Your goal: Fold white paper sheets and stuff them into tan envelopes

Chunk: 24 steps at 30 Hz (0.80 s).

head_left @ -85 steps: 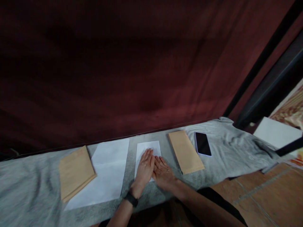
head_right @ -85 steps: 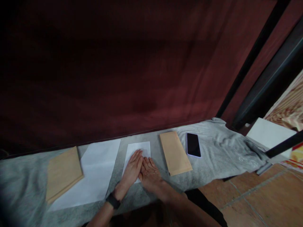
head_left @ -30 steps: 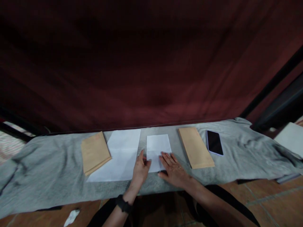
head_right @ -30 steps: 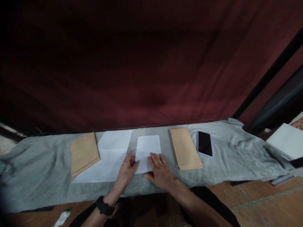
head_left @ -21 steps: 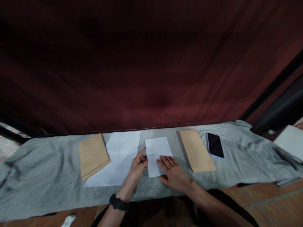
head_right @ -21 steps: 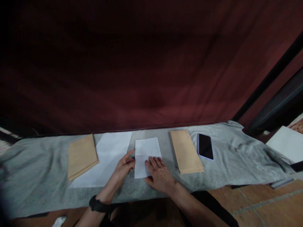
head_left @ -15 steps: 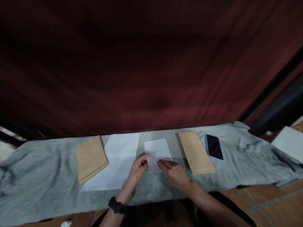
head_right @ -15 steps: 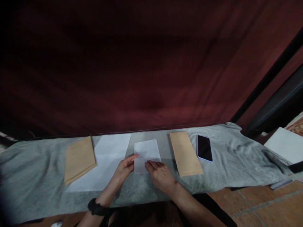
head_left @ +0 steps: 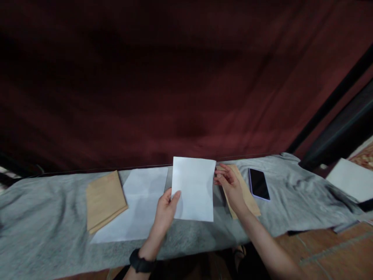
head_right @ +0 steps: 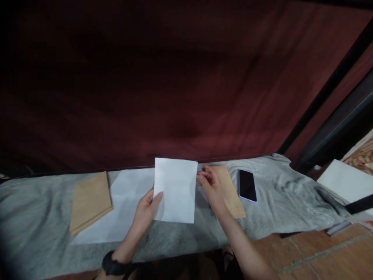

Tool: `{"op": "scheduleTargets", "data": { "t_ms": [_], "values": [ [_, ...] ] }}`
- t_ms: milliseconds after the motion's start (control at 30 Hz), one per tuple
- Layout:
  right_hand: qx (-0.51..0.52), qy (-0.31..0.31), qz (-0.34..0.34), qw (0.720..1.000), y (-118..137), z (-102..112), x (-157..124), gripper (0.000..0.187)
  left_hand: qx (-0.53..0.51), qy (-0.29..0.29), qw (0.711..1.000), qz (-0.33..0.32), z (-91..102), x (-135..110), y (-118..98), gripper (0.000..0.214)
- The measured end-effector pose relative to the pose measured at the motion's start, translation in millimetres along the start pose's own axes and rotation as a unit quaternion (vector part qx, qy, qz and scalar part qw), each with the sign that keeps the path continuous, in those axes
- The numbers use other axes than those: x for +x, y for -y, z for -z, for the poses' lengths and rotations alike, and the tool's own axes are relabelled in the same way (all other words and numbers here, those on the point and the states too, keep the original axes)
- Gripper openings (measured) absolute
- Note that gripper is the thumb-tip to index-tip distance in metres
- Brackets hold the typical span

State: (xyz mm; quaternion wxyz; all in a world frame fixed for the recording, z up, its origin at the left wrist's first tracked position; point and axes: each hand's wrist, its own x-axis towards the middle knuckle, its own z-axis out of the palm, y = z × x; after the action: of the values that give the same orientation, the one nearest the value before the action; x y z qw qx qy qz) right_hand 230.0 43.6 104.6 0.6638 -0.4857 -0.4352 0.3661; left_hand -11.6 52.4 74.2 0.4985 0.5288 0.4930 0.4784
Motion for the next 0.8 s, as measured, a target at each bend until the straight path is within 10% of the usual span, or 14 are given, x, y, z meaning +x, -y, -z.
{"op": "scheduleTargets", "data": {
  "t_ms": [233,467,800],
  "values": [
    [-0.073,0.073,-0.16,0.982,-61,-8,-16,0.056,0.016,-0.049,0.997,0.05,-5.1,12,44,0.024],
    [-0.472,0.152,0.095,0.863,-70,-3,-38,0.052,0.168,-0.059,0.982,0.063,-6.7,15,64,0.024],
    [-0.56,0.324,0.203,0.735,-84,-29,-80,0.054,0.33,-0.064,0.942,0.004,-5.3,1,45,0.044]
  ]
}}
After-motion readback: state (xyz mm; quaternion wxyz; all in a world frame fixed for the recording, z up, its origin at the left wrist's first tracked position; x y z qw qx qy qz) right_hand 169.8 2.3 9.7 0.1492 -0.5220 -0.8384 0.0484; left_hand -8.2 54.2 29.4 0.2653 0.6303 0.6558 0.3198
